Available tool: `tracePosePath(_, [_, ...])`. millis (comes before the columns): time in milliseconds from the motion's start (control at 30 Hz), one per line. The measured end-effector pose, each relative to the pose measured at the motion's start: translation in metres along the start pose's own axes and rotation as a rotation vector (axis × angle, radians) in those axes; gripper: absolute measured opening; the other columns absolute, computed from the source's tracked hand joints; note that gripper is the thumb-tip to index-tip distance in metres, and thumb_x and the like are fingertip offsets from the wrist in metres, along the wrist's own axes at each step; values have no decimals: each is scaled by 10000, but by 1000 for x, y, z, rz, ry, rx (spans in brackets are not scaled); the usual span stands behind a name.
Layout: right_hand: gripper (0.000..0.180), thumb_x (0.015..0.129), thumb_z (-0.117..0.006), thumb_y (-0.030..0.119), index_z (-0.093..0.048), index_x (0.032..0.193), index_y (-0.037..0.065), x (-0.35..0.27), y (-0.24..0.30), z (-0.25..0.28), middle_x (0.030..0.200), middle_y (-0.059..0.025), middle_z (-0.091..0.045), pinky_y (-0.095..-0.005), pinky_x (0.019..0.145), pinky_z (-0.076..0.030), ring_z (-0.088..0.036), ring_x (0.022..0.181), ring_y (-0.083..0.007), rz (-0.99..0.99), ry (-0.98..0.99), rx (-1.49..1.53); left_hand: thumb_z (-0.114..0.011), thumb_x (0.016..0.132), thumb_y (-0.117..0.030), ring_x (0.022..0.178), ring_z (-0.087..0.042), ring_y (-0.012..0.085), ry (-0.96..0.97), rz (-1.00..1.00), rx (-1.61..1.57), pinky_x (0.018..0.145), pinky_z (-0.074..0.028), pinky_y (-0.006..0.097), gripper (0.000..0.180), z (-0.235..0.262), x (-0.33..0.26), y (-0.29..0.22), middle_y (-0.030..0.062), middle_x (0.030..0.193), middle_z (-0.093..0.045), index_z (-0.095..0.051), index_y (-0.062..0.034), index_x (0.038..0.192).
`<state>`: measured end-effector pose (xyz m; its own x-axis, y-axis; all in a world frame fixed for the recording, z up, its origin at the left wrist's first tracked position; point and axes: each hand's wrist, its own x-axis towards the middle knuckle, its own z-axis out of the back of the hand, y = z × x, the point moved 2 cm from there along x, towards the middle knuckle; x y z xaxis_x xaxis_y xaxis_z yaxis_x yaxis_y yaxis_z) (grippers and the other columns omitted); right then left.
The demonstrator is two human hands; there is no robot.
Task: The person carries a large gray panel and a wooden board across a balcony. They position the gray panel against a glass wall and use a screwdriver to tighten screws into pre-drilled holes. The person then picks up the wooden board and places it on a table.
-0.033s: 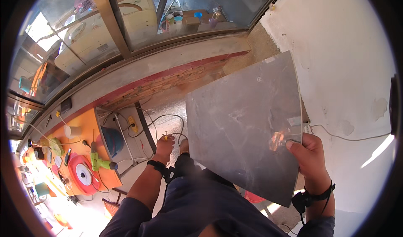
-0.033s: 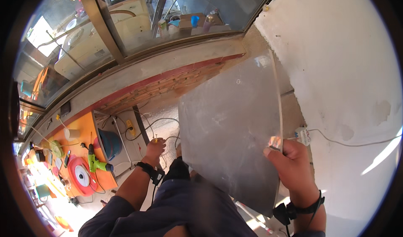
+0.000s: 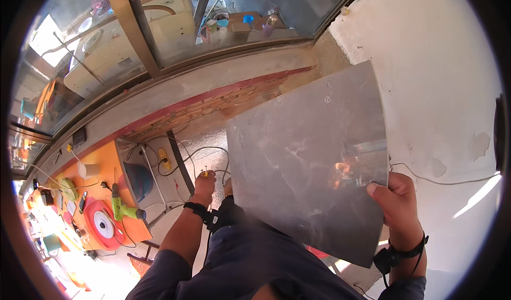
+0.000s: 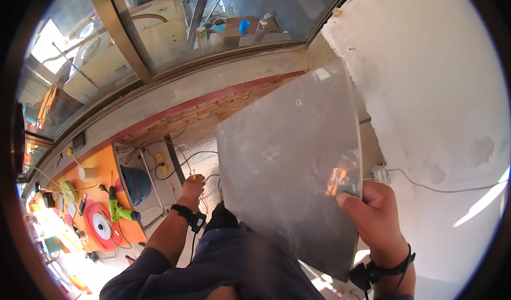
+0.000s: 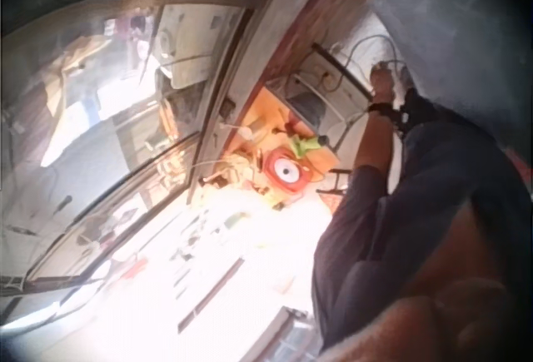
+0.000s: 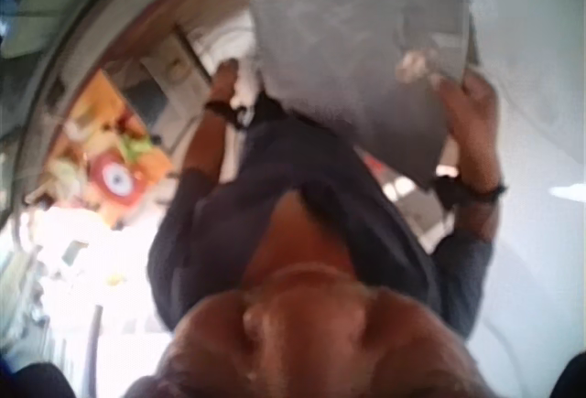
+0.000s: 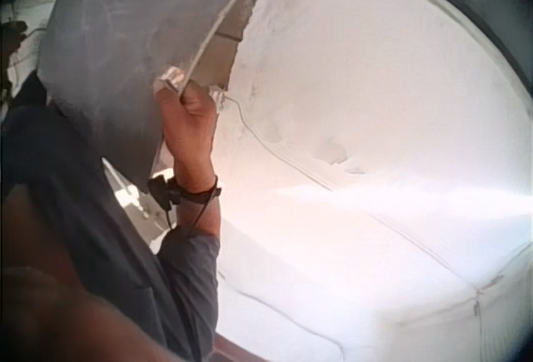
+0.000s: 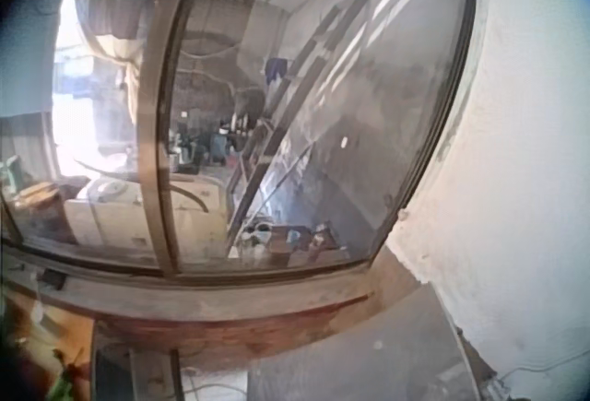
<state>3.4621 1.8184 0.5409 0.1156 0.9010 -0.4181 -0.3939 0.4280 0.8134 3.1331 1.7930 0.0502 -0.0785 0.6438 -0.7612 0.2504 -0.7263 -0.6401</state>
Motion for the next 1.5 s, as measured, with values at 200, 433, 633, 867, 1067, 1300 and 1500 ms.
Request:
tracePosePath(200, [180,848,-609,80,-666,924,-72,30,48,21,776,-13,-638,-231,617,-414,-539,707,-70,55,-17,33,-500,955,-176,822,-617,202,-57,138,-383,684,-495,325,215,-42,11,-19,89,945,-643,-576,7,1037])
tracePosePath(433, [269,872,-622,146,-668,1030,-66,101,52,66,862,-59,-680,-251,688,-474,-609,755,-123,69,29,61,-454,978,-167,684,-559,188,20,73,-469,617,-449,335,209,-36,55,-7,75,839,-603,-584,-5,1003])
tracePosePath(633, [464,900,-633,190,-526,1258,-85,217,-3,129,1126,-124,-649,-313,839,-501,-625,978,-184,-137,225,80,-478,995,-263,829,-617,222,-233,-162,-289,740,-496,348,330,-16,36,-71,119,915,-657,-584,44,1054])
tracePosePath(867, [420,916,-635,171,-519,1265,-31,367,-119,122,1163,-110,-627,-348,880,-500,-620,994,-210,-278,347,286,-526,989,-255,879,-603,182,-475,-221,-437,791,-494,330,271,1,14,-131,55,961,-634,-601,-5,1062])
tracePosePath(1067, [461,910,-653,229,-521,1282,-10,466,-197,84,1210,-112,-613,-369,937,-459,-575,1095,-231,-359,263,238,-501,999,-277,793,-576,159,-629,-259,-338,722,-482,314,280,-9,26,-166,48,879,-605,-594,-13,1004])
tracePosePath(1300, [845,839,-699,457,-327,1437,-9,546,-231,53,1428,-137,-410,-425,1026,-380,-419,1280,-274,-392,100,-4,-485,1003,-343,787,-572,163,-665,-246,-282,708,-484,324,367,-22,84,-173,53,861,-601,-587,10,1019])
tracePosePath(1500, [865,870,-689,391,-255,1441,-92,592,-239,54,1409,-231,-421,-373,1016,-403,-464,1262,-277,-387,21,-181,-479,1009,-339,783,-576,168,-677,-121,-167,690,-491,317,370,-53,112,-184,57,868,-599,-584,15,1028])
